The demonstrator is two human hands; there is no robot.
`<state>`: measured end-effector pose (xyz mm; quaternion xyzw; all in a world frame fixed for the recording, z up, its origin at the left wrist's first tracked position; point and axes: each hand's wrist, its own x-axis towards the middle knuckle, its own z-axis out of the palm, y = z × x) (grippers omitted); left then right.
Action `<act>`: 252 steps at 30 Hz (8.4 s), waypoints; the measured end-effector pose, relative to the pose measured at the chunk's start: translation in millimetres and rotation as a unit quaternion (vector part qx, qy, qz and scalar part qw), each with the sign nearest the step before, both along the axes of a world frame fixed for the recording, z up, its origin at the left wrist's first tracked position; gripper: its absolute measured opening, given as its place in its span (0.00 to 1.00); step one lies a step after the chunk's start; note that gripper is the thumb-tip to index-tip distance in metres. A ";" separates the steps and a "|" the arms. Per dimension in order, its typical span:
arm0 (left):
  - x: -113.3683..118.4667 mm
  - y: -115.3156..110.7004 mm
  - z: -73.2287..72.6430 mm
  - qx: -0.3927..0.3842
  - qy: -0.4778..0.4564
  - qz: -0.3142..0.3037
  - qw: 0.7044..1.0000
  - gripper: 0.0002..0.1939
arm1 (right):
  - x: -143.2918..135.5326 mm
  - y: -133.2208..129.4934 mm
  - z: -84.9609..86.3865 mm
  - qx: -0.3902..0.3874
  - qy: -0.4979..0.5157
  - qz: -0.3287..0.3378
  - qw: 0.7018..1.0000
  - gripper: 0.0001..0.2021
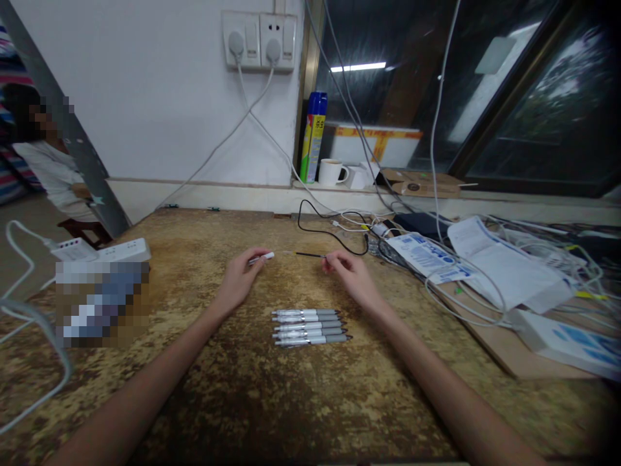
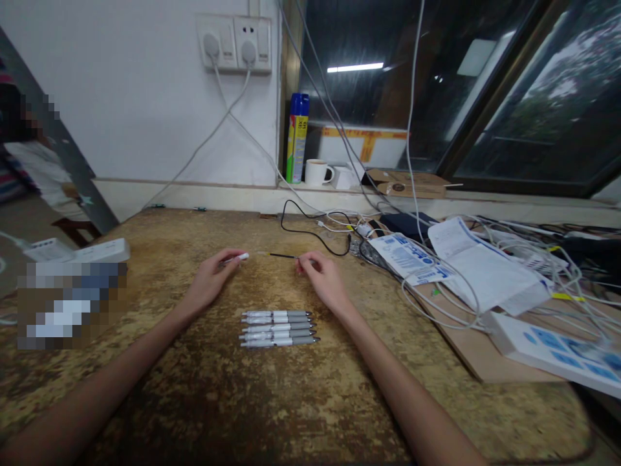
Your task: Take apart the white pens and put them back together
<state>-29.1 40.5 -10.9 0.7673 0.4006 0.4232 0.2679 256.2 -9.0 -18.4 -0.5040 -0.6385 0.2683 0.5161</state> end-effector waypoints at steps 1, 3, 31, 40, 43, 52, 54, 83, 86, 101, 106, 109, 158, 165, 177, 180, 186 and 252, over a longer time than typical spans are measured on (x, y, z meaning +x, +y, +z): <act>-0.3 0.8 -0.7 -0.001 -0.001 0.001 1.000 0.17 | 0.8 0.4 -0.9 0.002 -0.007 -0.004 1.000 0.18; -0.9 2.3 -2.0 -0.003 -0.005 0.001 1.000 0.17 | 2.2 1.1 -2.6 0.006 -0.019 -0.006 1.000 0.17; -1.0 3.3 -5.2 -0.019 0.015 -0.023 0.999 0.17 | 3.1 0.8 -2.2 0.041 -0.048 -0.006 0.998 0.12; -0.1 2.7 -3.0 -0.018 0.023 -0.024 0.999 0.17 | 4.8 1.9 -3.4 0.040 -0.045 -0.013 0.998 0.12; -0.2 2.9 -3.5 -0.018 0.021 -0.028 0.999 0.17 | 5.0 1.8 -3.5 0.039 -0.047 -0.019 0.998 0.12; -1.1 2.5 -2.0 -0.009 0.029 -0.022 0.999 0.16 | 4.7 0.7 -1.4 0.028 -0.041 -0.020 0.999 0.13; -1.0 2.1 -1.5 -0.004 0.032 -0.021 0.999 0.16 | 4.4 0.1 -0.5 0.015 -0.029 -0.019 0.999 0.14; -1.3 3.1 2.3 -0.035 0.007 -0.024 0.999 0.19 | 4.1 1.1 5.5 -0.069 0.115 0.015 0.991 0.25; -0.7 2.7 2.8 -0.038 0.003 -0.027 0.999 0.19 | 3.3 0.0 7.0 -0.071 0.116 0.015 0.991 0.26; -0.4 2.9 0.9 -0.068 -0.004 -0.035 0.997 0.20 | -1.5 -2.8 7.9 -0.083 0.063 0.051 0.993 0.29; 0.7 0.7 4.3 -0.057 0.004 -0.042 0.997 0.19 | -3.1 -4.9 10.4 -0.084 0.068 0.059 0.992 0.28; 1.0 -0.5 5.5 -0.059 0.005 -0.043 0.997 0.19 | -3.7 -5.7 11.7 -0.085 0.066 0.055 0.993 0.29; 9.5 -18.9 17.0 -0.006 0.067 -0.119 0.991 0.15 | -25.6 -16.6 7.3 -0.016 -0.071 0.078 0.994 0.16; 8.0 -17.2 15.8 -0.028 0.059 -0.116 0.991 0.15 | -28.1 -15.4 5.4 -0.081 0.014 0.083 0.993 0.20; 7.3 -14.3 11.3 -0.035 0.050 -0.104 0.993 0.16 | -21.4 -11.5 12.2 -0.031 0.061 0.014 0.998 0.12; 7.5 -14.7 11.2 -0.031 0.049 -0.108 0.992 0.16 | -22.5 -12.6 13.0 -0.035 0.062 0.020 0.997 0.11; 7.8 -15.6 13.8 -0.041 0.049 -0.109 0.992 0.16 | -19.3 -10.5 11.8 -0.026 0.068 0.016 0.997 0.11; 14.3 -27.8 22.0 -0.031 0.043 -0.139 0.989 0.13 | -32.6 -21.2 10.0 -0.060 0.012 0.065 0.996 0.14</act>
